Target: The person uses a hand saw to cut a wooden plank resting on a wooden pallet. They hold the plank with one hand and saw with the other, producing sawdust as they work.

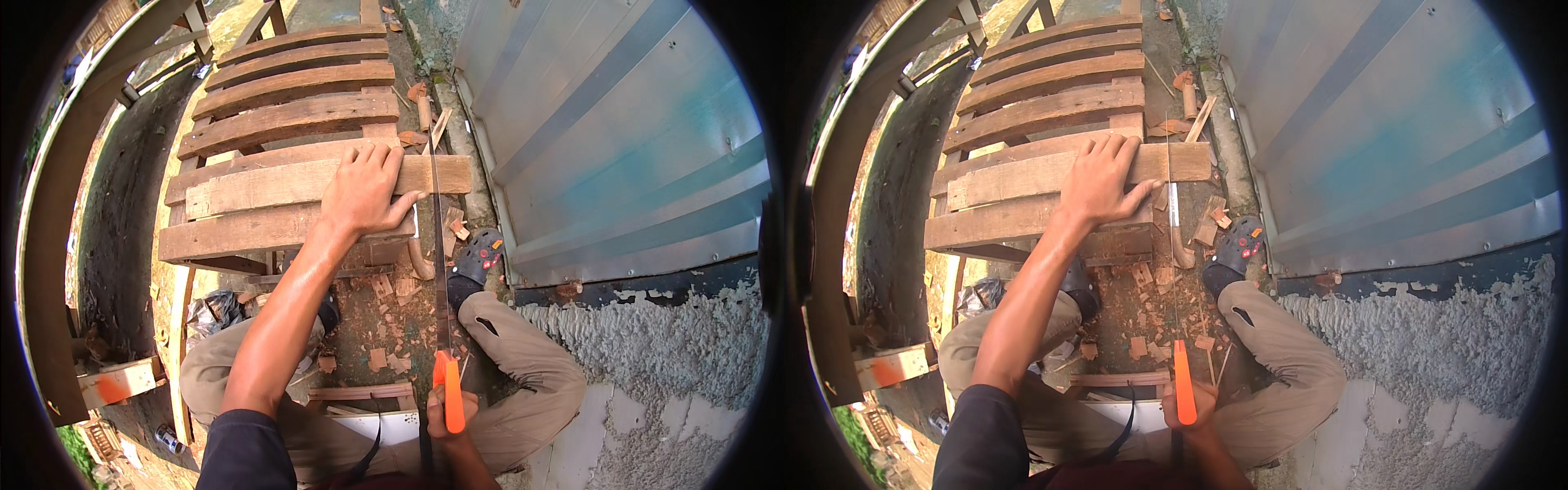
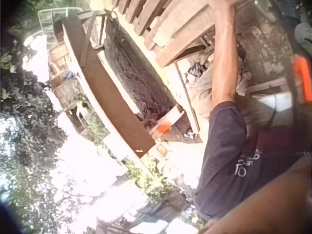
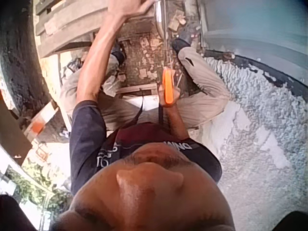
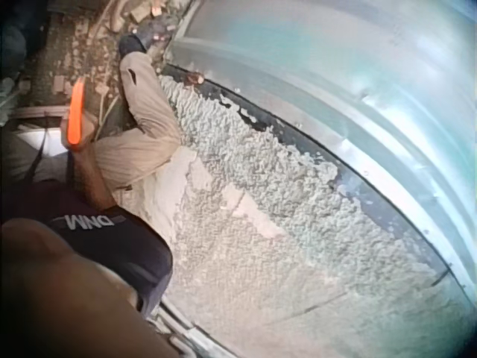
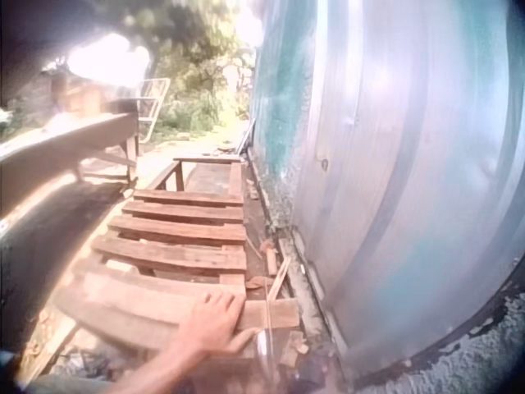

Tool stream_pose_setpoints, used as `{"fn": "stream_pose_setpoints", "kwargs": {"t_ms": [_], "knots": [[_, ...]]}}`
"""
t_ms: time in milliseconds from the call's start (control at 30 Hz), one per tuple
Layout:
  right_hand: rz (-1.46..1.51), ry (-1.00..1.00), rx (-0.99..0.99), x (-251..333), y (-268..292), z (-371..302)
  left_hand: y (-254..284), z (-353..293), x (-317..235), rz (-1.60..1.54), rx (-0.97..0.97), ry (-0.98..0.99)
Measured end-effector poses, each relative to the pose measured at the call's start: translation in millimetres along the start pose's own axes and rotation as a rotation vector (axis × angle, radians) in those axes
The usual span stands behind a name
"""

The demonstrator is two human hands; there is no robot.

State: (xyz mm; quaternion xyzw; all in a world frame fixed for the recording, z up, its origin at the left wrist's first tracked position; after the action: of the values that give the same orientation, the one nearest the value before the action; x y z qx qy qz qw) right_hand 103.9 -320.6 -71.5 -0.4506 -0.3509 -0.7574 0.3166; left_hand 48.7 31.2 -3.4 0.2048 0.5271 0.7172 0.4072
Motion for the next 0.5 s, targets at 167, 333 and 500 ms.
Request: {"fn": "stream_pose_setpoints", "kwargs": {"t_ms": [167,333,500], "knots": [[0.049,-0.088,-0.009,7,-42,162,-1,0,-2,-0.009,-0.058,-0.013],[-0.058,-0.026,0.073,5,-29,124,0,-5,-1,-0.001,-0.011,-0.01],[-0.015,0.019,0.057,7,12,-9,2,-3,0,-0.011,-0.06,-0.018]]}}
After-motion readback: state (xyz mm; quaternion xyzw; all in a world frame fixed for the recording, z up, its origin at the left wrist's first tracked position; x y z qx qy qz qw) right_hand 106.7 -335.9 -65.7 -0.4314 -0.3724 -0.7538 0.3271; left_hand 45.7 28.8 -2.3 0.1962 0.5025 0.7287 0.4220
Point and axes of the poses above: each hand's wrist, its own z-axis towards the middle knuckle, its own y-axis out of the back of the hand, x = y × z, the point moved 4 cm from there along z, towards the middle knuckle, and after that the axes turned 2 degrees about x, right-handed, at the moved point
